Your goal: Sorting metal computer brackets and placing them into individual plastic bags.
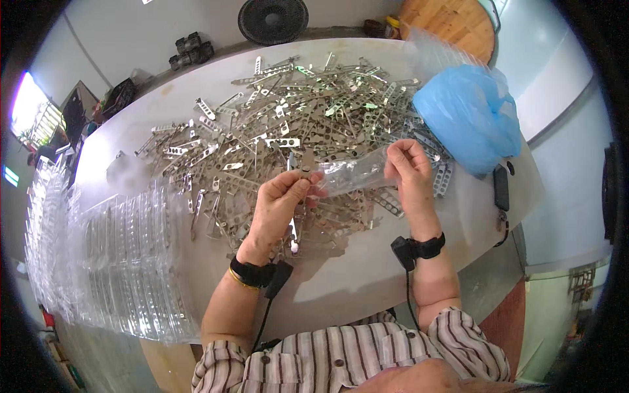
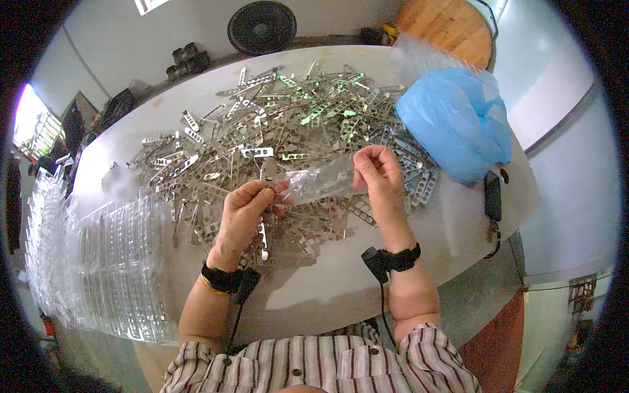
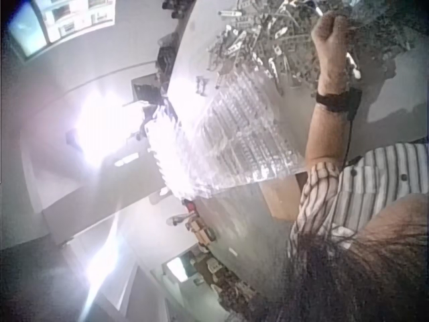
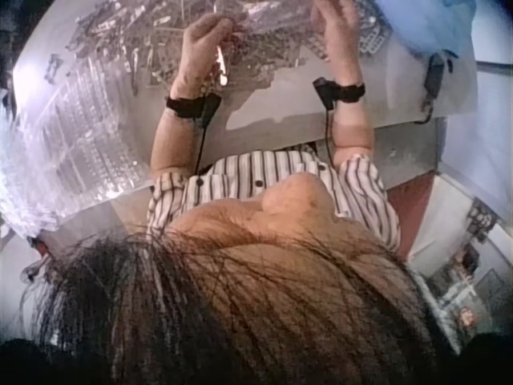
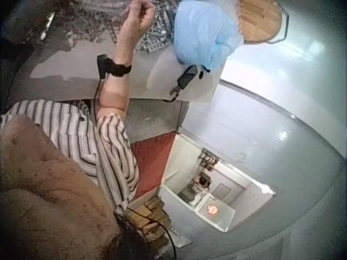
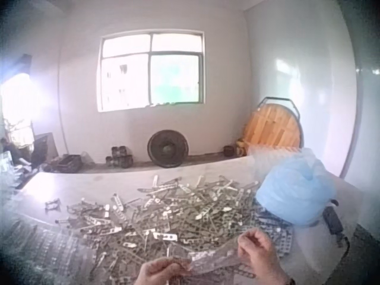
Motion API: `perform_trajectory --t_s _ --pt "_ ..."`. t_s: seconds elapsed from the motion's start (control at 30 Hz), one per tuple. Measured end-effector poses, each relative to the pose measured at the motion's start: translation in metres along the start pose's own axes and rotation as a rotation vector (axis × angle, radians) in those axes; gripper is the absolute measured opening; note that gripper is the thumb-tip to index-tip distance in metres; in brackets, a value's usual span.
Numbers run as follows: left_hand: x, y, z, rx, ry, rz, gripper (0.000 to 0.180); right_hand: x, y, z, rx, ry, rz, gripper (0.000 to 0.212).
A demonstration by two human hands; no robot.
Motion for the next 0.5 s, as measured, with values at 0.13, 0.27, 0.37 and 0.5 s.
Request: perform_trajectory --t_s 0.13,0.27,0.37,0.5 --pt "0.003 -0.002 -0.002 -0.064 -0.057 0.009 0.022 -0.006 0.003 0.001 -0.058 -0.046 -0.090 0.014" --pt "0.003 -0.007 -0.003 0.013 -0.079 0.005 0.024 -0.005 0.004 -0.001 -0.041 -0.062 -0.106 0.015" --pt "0.001 -0.007 -0.002 0.040 -0.122 -0.034 0.024 -0.004 0.003 0.000 -0.033 -0.042 -0.018 0.017" --pt "-0.005 -0.008 -0.002 0.023 -0.198 -0.096 0.026 0.014 0.006 -0.006 0.015 0.076 0.193 0.022"
Point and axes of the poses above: each hand's wrist, its own z-axis towards the middle knuckle, its own x-axis out of the palm, y = z × x, the point moved 4 cm from there along z, towards the middle knuckle
